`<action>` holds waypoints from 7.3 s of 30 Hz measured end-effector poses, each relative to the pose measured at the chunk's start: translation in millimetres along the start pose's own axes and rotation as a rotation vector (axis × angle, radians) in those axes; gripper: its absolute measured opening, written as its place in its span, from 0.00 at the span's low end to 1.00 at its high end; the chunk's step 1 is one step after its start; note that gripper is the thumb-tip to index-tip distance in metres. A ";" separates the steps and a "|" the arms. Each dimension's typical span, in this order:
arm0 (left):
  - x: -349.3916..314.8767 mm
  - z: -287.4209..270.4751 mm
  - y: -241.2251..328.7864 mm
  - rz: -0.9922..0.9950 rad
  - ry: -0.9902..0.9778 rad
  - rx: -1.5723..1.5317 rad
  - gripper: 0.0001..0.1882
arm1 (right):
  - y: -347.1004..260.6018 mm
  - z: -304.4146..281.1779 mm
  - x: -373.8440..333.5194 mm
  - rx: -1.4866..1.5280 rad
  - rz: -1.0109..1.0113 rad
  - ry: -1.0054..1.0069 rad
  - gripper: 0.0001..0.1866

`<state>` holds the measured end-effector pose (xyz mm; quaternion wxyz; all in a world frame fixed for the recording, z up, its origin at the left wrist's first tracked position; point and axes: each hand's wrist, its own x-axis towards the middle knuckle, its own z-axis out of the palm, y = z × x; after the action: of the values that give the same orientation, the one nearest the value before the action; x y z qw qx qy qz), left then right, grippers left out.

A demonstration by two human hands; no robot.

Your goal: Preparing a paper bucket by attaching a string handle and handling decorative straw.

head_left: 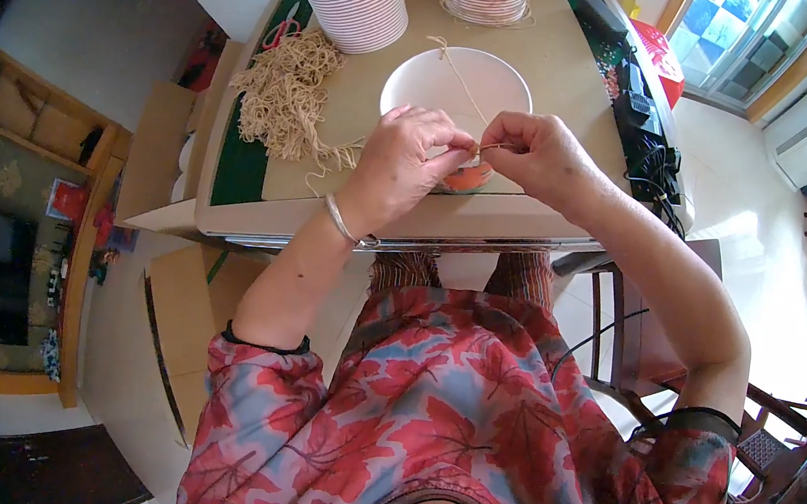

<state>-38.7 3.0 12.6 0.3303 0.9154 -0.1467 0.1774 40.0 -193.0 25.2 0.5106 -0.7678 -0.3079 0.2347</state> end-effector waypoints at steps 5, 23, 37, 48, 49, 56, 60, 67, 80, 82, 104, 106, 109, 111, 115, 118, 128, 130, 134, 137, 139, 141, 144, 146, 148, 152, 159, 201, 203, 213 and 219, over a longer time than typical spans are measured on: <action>0.7 2.0 0.1 -0.003 0.006 -0.014 0.08 | 1.9 -0.1 1.2 0.009 -0.019 -0.004 0.05; -1.1 9.3 5.9 -0.014 0.060 0.004 0.04 | 1.8 1.2 0.4 0.009 0.000 -0.001 0.05; -5.0 17.2 11.1 -0.067 0.180 -0.012 0.05 | 3.1 2.1 0.9 -0.018 -0.026 0.005 0.05; -6.1 20.4 9.1 -0.064 0.214 -0.048 0.05 | 0.1 2.1 -0.4 -0.015 -0.003 0.008 0.04; -5.9 19.8 8.8 -0.063 0.216 -0.046 0.05 | -0.9 1.9 -0.7 -0.009 0.003 0.001 0.04; -7.1 21.3 8.1 -0.076 0.231 -0.085 0.05 | -0.8 1.9 0.4 -0.039 -0.005 -0.010 0.05; -7.0 21.4 8.6 -0.065 0.217 -0.036 0.05 | -0.9 1.9 -0.1 -0.046 -0.006 0.006 0.05; -7.4 20.3 8.3 -0.060 0.175 -0.026 0.05 | -0.1 1.8 1.0 -0.012 0.006 -0.004 0.05; -4.7 23.5 13.9 -0.052 0.226 0.049 0.04 | 0.7 1.2 0.3 -0.009 -0.004 -0.012 0.04; -4.6 24.8 14.3 -0.050 0.215 0.076 0.04 | 5.8 0.7 1.7 -0.018 -0.047 -0.012 0.05; -4.6 28.7 7.4 -0.066 0.263 -0.094 0.06 | -18.5 -2.2 -7.6 -0.010 0.133 -0.006 0.09; -4.3 28.9 8.0 -0.099 0.254 -0.115 0.06 | -21.1 -0.8 -7.3 0.036 0.201 -0.006 0.09; -4.7 30.0 5.9 -0.086 0.254 -0.120 0.05 | -20.9 0.8 -5.9 0.043 0.211 0.013 0.09; -4.9 30.3 5.6 -0.086 0.257 -0.130 0.05 | -14.6 0.5 -3.3 0.056 0.209 0.012 0.09; -5.2 30.1 6.5 -0.074 0.266 -0.121 0.06 | -11.8 1.8 -2.3 0.098 0.212 0.015 0.09; -5.0 30.7 6.0 -0.060 0.270 -0.113 0.06 | -9.9 2.6 -1.7 0.115 0.200 0.023 0.08; -5.6 31.9 7.2 -0.039 0.271 -0.054 0.07 | -11.9 0.2 -2.2 0.115 0.227 0.012 0.05; -5.1 31.0 9.1 -0.059 0.258 -0.084 0.07 | -11.8 -0.9 -2.4 0.119 0.230 0.004 0.05; -5.5 32.9 5.1 -0.015 0.276 -0.075 0.07 | -14.0 -1.4 -3.5 0.128 0.242 0.009 0.06; -6.5 31.6 4.8 -0.016 0.275 -0.085 0.07 | -15.3 -2.0 -2.8 0.126 0.238 -0.004 0.06; -6.9 30.0 7.6 0.028 0.276 -0.043 0.07 | -15.4 -2.3 -3.2 0.143 0.246 -0.005 0.06; -7.4 28.0 7.2 0.076 0.274 0.015 0.08 | -15.3 -2.5 -3.3 0.144 0.246 -0.003 0.06; -8.5 27.3 5.9 0.133 0.272 0.098 0.08 | -14.8 -3.4 -3.5 0.153 0.239 -0.006 0.06; -9.1 27.1 4.9 0.142 0.275 0.124 0.09 | -14.2 -3.7 -3.0 0.162 0.233 -0.013 0.06; -8.3 27.3 4.1 0.192 0.288 0.202 0.08 | -12.7 -4.0 -2.6 0.176 0.218 -0.011 0.06; -8.7 28.6 1.7 0.221 0.297 0.226 0.08 | -12.6 -4.9 -1.7 0.184 0.231 -0.015 0.06; -7.2 29.0 4.0 0.173 0.292 0.148 0.07 | -12.2 -4.9 -2.4 0.210 0.238 -0.023 0.05; -3.3 19.7 3.5 0.013 0.181 -0.055 0.05 | -4.9 0.2 -3.7 0.157 0.164 0.016 0.04; -3.0 18.0 5.0 -0.005 0.147 -0.065 0.06 | -2.5 -0.9 -3.8 0.148 0.154 0.016 0.04; -0.5 17.8 5.7 -0.075 0.128 -0.126 0.05 | 15.8 2.6 -0.7 0.078 -0.053 0.051 0.03; -0.6 14.1 8.1 -0.073 0.112 -0.150 0.05 | 18.1 6.2 -1.4 0.000 -0.153 0.085 0.02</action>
<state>-39.1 -12.1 6.6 0.4120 0.8814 -0.1075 0.2044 39.1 -195.3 6.2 0.5397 -0.7512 -0.3436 0.1623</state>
